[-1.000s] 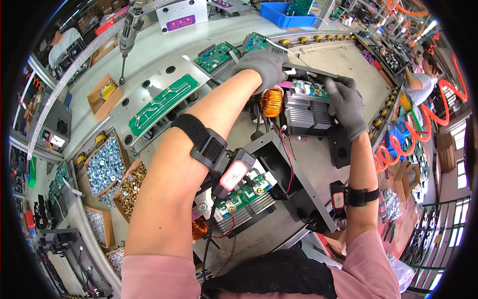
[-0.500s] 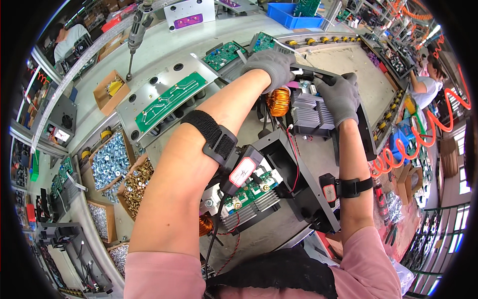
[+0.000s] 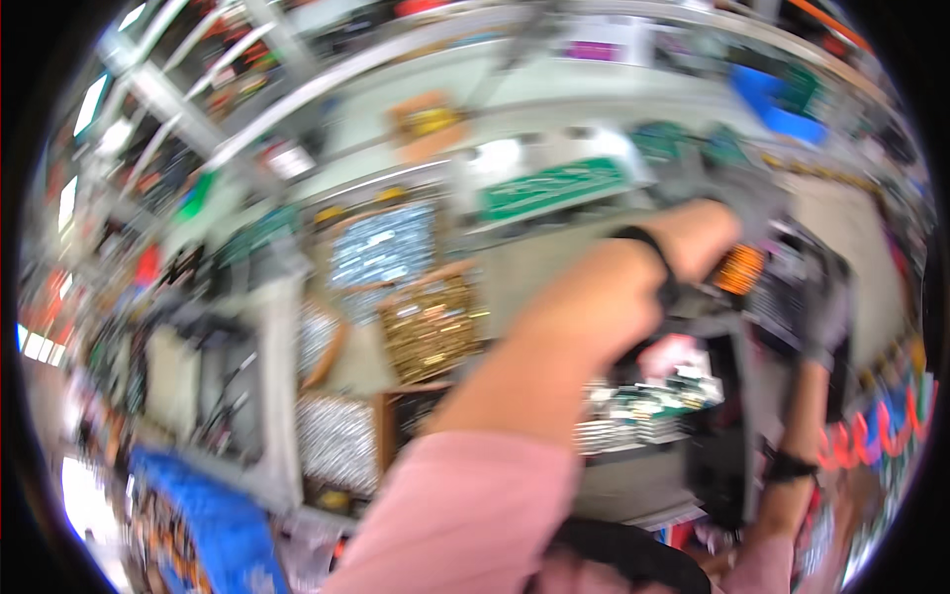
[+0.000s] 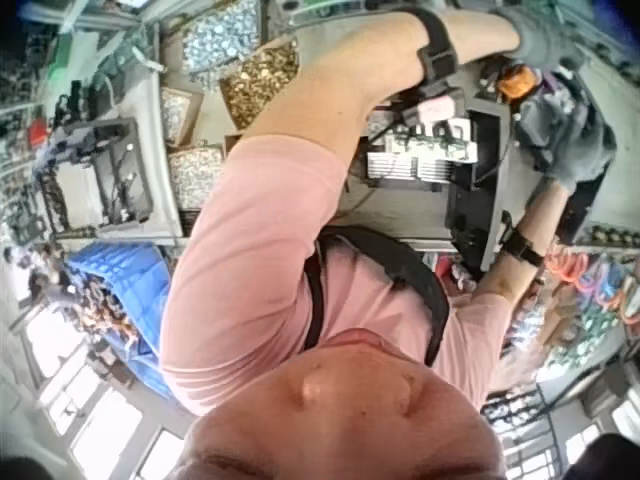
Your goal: Assemble internal components and circuit boards into a power inverter unit using an electric screwdriver.
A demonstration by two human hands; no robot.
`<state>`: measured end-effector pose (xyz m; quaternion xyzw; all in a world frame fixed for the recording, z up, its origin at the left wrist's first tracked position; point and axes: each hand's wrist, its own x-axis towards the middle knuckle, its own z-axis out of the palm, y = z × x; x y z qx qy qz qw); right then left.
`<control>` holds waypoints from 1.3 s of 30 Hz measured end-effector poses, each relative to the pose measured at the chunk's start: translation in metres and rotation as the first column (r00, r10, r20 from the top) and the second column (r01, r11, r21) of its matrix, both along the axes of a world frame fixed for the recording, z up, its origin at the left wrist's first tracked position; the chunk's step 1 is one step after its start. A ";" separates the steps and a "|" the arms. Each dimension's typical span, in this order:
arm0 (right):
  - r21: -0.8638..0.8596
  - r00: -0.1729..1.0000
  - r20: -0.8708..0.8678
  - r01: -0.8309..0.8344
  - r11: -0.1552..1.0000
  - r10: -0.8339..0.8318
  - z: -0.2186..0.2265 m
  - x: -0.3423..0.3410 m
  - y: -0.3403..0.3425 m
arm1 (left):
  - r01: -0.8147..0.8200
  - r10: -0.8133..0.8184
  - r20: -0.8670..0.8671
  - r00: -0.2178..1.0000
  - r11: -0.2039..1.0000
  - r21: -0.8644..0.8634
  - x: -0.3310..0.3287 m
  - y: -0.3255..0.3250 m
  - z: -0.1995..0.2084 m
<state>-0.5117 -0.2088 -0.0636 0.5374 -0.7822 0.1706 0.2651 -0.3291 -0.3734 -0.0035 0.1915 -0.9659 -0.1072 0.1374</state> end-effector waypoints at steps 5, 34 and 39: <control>-0.022 0.957 -0.270 -0.116 0.993 0.106 -0.032 -0.049 0.002 | 0.013 -0.011 0.015 1.000 0.992 -0.122 -0.011 0.008 0.000; 0.199 0.994 0.056 0.084 0.976 -0.097 0.064 0.039 0.015 | 0.122 -0.075 0.196 0.978 0.963 -0.239 -0.003 0.019 0.014; 0.414 0.968 0.179 0.086 0.906 -0.174 0.087 0.037 0.009 | 0.140 -0.098 0.171 0.980 0.957 -0.255 -0.003 0.018 0.017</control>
